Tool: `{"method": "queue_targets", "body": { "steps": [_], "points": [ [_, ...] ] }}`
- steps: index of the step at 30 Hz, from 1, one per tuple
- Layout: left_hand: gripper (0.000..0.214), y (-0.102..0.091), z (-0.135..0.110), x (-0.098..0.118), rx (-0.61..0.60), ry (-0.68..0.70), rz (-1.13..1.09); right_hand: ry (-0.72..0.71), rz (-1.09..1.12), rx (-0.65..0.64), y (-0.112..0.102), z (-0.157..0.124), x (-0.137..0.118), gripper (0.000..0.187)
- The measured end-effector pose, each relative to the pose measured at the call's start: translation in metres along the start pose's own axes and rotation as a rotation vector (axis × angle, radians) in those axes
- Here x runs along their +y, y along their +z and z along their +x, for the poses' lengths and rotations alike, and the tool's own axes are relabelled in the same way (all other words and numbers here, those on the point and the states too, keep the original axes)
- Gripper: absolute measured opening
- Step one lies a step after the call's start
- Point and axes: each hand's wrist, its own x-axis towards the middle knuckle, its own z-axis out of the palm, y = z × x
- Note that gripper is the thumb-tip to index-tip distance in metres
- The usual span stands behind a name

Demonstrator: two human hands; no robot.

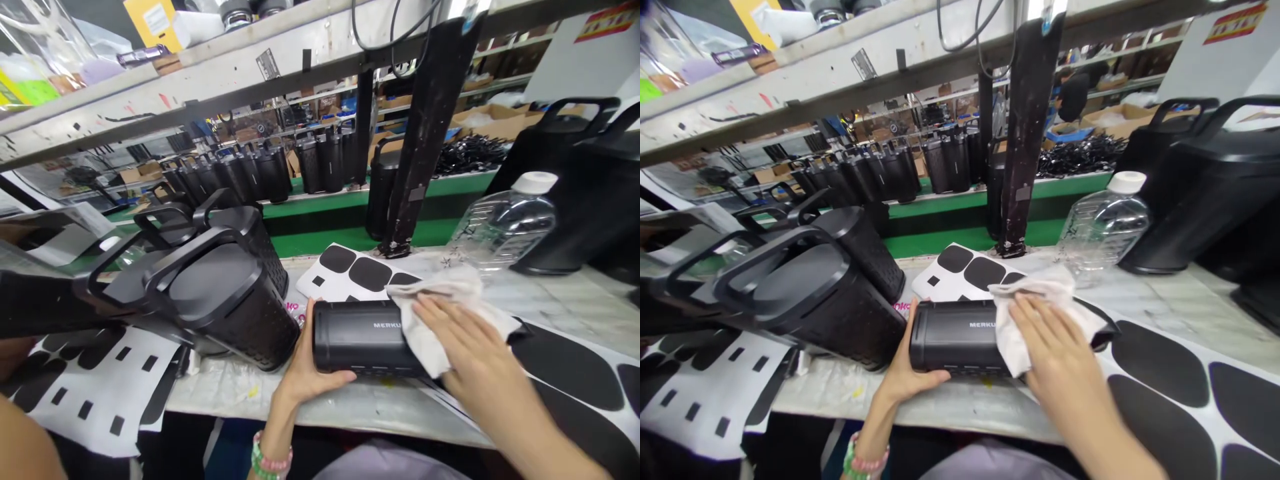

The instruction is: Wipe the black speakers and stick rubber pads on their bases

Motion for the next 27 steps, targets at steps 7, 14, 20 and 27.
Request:
{"method": "queue_targets", "body": {
  "steps": [7, 14, 20, 27],
  "points": [
    [0.13, -0.001, -0.001, -0.002, 0.016, 0.008, 0.048, -0.249, 0.09, -0.027, 0.035, 0.057, -0.112, 0.056],
    [0.089, -0.001, 0.0, -0.004, 0.114, -0.012, 0.097, -0.32, 0.2, -0.087, 0.006, 0.027, -0.115, 0.051],
    [0.125, -0.001, -0.003, -0.004, 0.069, 0.013, 0.111, -0.146, 0.261, -0.334, 0.014, 0.056, -0.093, 0.067],
    [0.124, -0.002, -0.003, -0.005, 0.062, 0.071, 0.216, 0.606, 0.314, -0.093, -0.023, 0.019, 0.02, 0.046]
  ]
}}
